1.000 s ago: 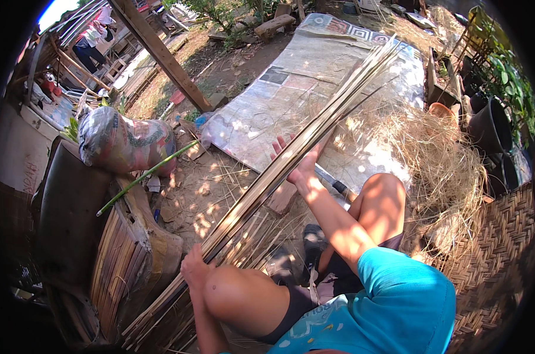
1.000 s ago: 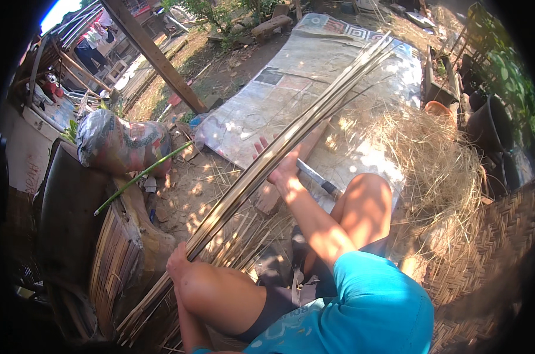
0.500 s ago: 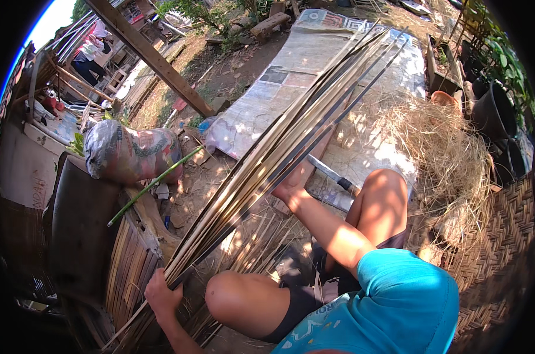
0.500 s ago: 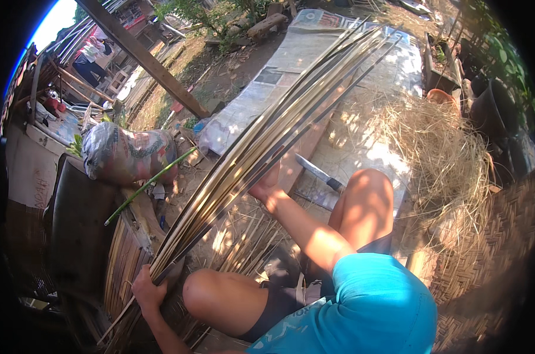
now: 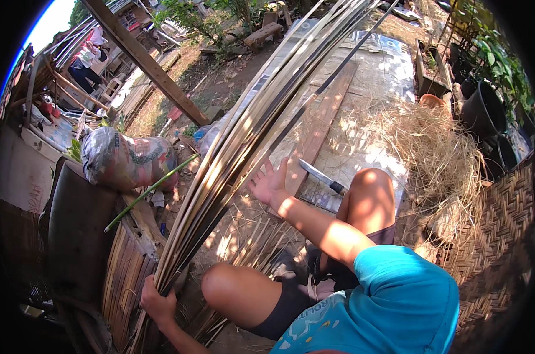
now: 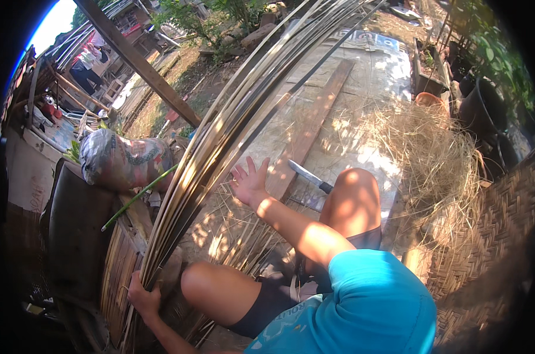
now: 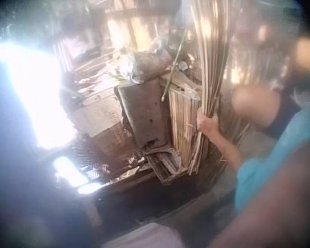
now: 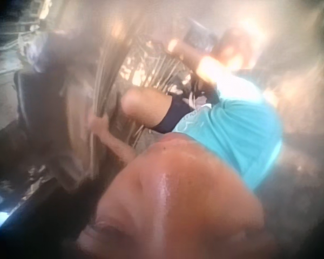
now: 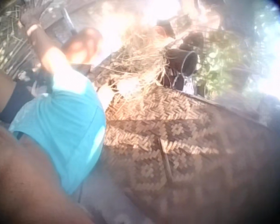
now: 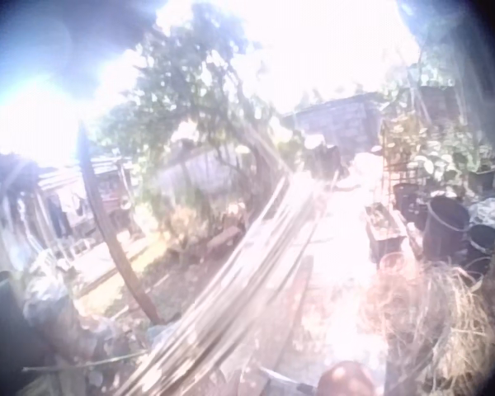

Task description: The person sits on the ground and uses a knife to split long bamboo strips into thinner pieces. They repeatedly scrape the strips against a wooden board, gather the processed pieces, and bundle them together.

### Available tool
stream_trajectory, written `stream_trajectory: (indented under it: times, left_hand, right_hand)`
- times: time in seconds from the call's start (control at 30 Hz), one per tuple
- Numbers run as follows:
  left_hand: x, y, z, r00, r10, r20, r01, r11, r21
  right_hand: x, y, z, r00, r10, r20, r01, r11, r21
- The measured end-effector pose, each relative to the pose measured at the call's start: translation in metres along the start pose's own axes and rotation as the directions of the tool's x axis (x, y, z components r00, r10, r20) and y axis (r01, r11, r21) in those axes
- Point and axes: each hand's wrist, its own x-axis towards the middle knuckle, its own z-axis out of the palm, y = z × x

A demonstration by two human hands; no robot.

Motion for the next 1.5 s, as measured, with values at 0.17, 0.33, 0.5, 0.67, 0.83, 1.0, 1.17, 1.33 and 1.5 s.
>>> stream_trajectory:
  times: [0.17, 0.33, 0.5, 0.67, 0.83, 1.0, 1.17, 1.33, 1.5]
  left_hand:
    - [-0.008, -0.001, 0.021, 0.994, -0.024, 0.105, 0.025, 1.000, -0.011]
    - [-0.010, -0.019, -0.011, 0.994, 0.026, -0.109, -0.013, 0.993, 0.121]
    - [-0.018, -0.025, -0.006, 0.995, 0.028, -0.095, -0.022, 0.997, 0.069]
    - [-0.015, -0.031, -0.010, 0.991, 0.041, -0.124, -0.024, 0.990, 0.139]
    - [-0.025, -0.010, -0.003, 0.979, -0.024, -0.202, 0.057, 0.986, 0.157]
    - [-0.013, 0.007, 0.000, 0.972, -0.108, -0.208, 0.115, 0.993, 0.020]
    - [0.002, 0.027, -0.031, 0.944, -0.187, -0.273, 0.213, 0.975, 0.066]
    - [0.020, 0.077, -0.022, 0.947, -0.071, -0.313, 0.079, 0.997, 0.013]
    - [0.046, 0.120, -0.037, 0.928, -0.062, -0.367, 0.083, 0.996, 0.040]
  right_hand:
    - [-0.017, 0.023, 0.080, 0.779, 0.082, 0.621, -0.232, 0.959, 0.164]
    - [-0.038, 0.011, 0.065, 0.947, 0.016, 0.322, -0.069, 0.986, 0.154]
    - [-0.047, 0.010, 0.043, 0.745, 0.087, 0.661, -0.297, 0.931, 0.212]
    - [-0.037, 0.007, 0.072, 0.665, 0.042, 0.746, -0.303, 0.928, 0.218]
    - [-0.047, 0.021, 0.031, 0.740, 0.191, 0.645, -0.523, 0.766, 0.374]
    - [-0.048, 0.024, 0.127, 0.724, 0.277, 0.631, -0.485, 0.856, 0.181]
    - [-0.114, 0.039, 0.105, 0.822, 0.006, 0.569, -0.013, 1.000, 0.008]
    - [-0.142, 0.096, 0.115, 0.567, -0.036, 0.823, 0.321, 0.930, -0.181]
    - [-0.141, 0.067, 0.188, 0.718, 0.074, 0.693, 0.068, 0.982, -0.175]
